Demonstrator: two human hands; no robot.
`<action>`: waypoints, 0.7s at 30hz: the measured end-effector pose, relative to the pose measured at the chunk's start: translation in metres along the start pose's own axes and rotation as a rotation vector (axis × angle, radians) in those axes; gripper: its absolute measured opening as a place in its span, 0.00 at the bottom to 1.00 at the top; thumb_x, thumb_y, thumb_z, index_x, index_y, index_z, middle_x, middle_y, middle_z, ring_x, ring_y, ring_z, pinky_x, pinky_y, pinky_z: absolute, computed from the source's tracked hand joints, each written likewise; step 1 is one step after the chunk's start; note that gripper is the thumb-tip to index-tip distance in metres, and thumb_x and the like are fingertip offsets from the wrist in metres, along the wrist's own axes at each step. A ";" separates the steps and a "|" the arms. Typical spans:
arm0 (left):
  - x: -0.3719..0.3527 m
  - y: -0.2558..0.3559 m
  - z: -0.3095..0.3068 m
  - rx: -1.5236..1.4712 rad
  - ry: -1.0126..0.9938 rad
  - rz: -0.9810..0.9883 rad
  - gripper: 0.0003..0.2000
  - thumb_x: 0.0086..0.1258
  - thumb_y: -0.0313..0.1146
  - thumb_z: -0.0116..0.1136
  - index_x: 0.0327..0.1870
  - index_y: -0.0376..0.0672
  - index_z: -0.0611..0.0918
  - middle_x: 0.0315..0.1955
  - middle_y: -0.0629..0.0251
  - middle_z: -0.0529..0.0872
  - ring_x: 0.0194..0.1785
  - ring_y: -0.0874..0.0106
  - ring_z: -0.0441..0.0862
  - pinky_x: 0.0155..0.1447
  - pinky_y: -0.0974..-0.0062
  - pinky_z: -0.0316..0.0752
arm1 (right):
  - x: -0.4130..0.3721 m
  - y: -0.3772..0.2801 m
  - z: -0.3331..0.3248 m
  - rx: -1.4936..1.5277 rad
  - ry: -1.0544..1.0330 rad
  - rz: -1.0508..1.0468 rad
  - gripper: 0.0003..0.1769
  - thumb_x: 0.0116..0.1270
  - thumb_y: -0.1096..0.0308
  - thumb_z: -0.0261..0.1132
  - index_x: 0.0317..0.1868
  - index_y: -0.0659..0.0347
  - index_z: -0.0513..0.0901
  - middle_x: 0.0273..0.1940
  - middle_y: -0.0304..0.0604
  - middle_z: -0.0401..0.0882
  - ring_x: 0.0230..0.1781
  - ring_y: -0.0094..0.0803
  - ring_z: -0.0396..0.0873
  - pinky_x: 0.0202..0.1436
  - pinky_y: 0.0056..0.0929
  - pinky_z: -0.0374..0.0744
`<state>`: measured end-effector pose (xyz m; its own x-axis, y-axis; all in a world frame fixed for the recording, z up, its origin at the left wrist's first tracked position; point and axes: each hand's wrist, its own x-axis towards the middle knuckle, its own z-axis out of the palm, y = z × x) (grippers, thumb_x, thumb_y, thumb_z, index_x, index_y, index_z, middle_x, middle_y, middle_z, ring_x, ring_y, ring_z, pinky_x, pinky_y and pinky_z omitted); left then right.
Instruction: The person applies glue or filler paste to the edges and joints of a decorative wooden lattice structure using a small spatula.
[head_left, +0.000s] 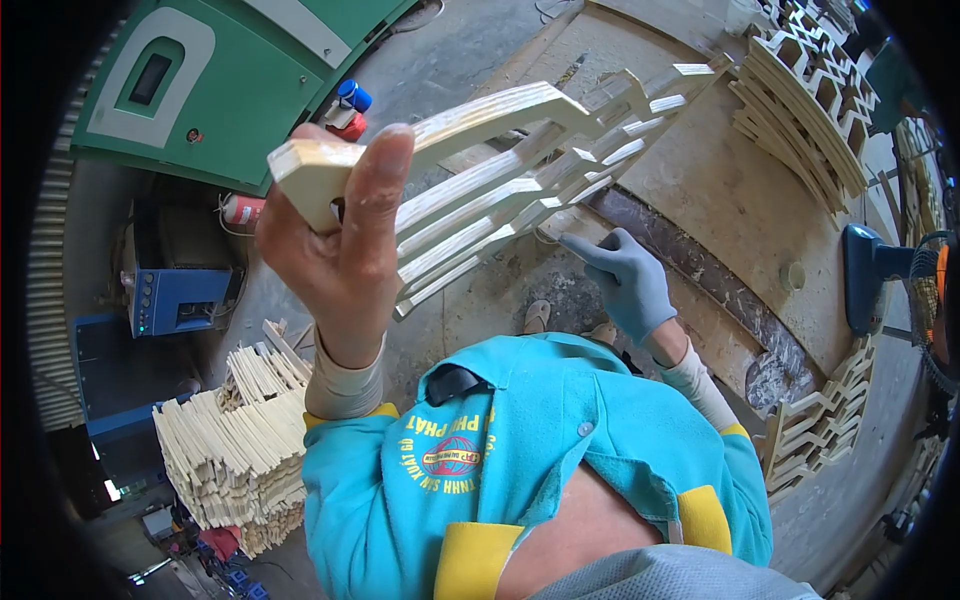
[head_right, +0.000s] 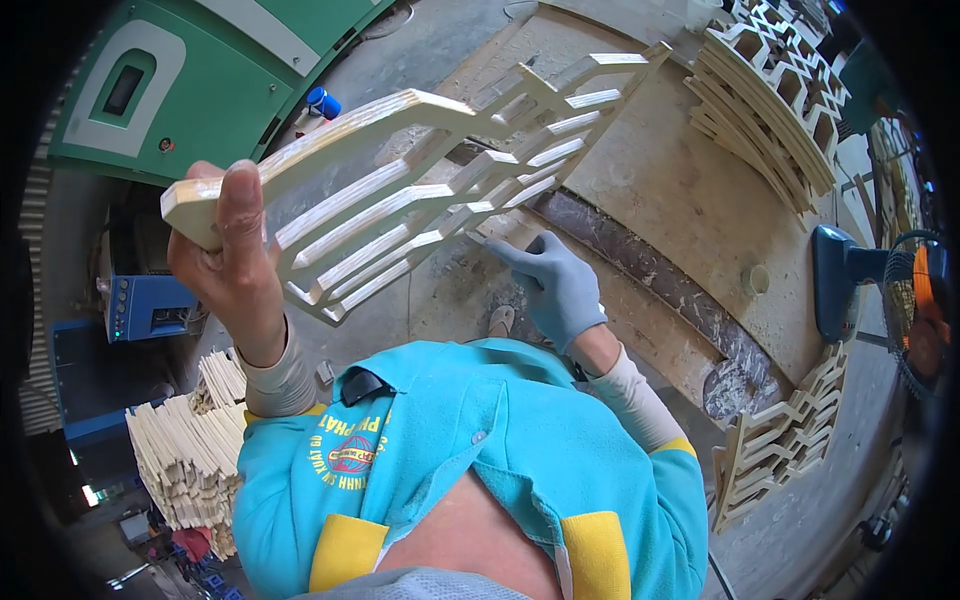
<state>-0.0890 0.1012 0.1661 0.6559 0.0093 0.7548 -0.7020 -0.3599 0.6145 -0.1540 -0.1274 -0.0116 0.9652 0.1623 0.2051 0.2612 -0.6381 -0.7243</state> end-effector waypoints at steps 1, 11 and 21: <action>0.003 -0.001 0.001 0.011 -0.018 0.064 0.11 0.64 0.30 0.71 0.27 0.38 0.79 0.20 0.72 0.75 0.22 0.86 0.67 0.26 0.84 0.57 | 0.001 -0.004 0.002 -0.055 0.022 -0.001 0.34 0.56 0.81 0.62 0.60 0.35 0.83 0.30 0.44 0.71 0.27 0.39 0.74 0.31 0.35 0.74; 0.013 0.016 0.020 0.020 -0.092 0.055 0.12 0.69 0.37 0.68 0.32 0.39 0.79 0.24 0.77 0.73 0.27 0.87 0.64 0.30 0.86 0.56 | 0.008 -0.047 -0.002 -0.348 0.063 -0.031 0.34 0.56 0.83 0.59 0.59 0.36 0.83 0.29 0.44 0.69 0.26 0.41 0.75 0.30 0.37 0.75; 0.017 0.022 0.024 0.074 -0.130 0.107 0.12 0.67 0.37 0.69 0.33 0.38 0.81 0.23 0.73 0.78 0.27 0.86 0.70 0.31 0.86 0.61 | -0.002 -0.031 -0.024 -0.055 0.005 -0.003 0.33 0.56 0.81 0.61 0.59 0.36 0.84 0.29 0.43 0.72 0.24 0.37 0.75 0.29 0.34 0.74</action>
<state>-0.0864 0.0709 0.1864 0.6123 -0.1512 0.7760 -0.7504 -0.4202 0.5102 -0.1641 -0.1261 0.0263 0.9643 0.1603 0.2110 0.2629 -0.6783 -0.6861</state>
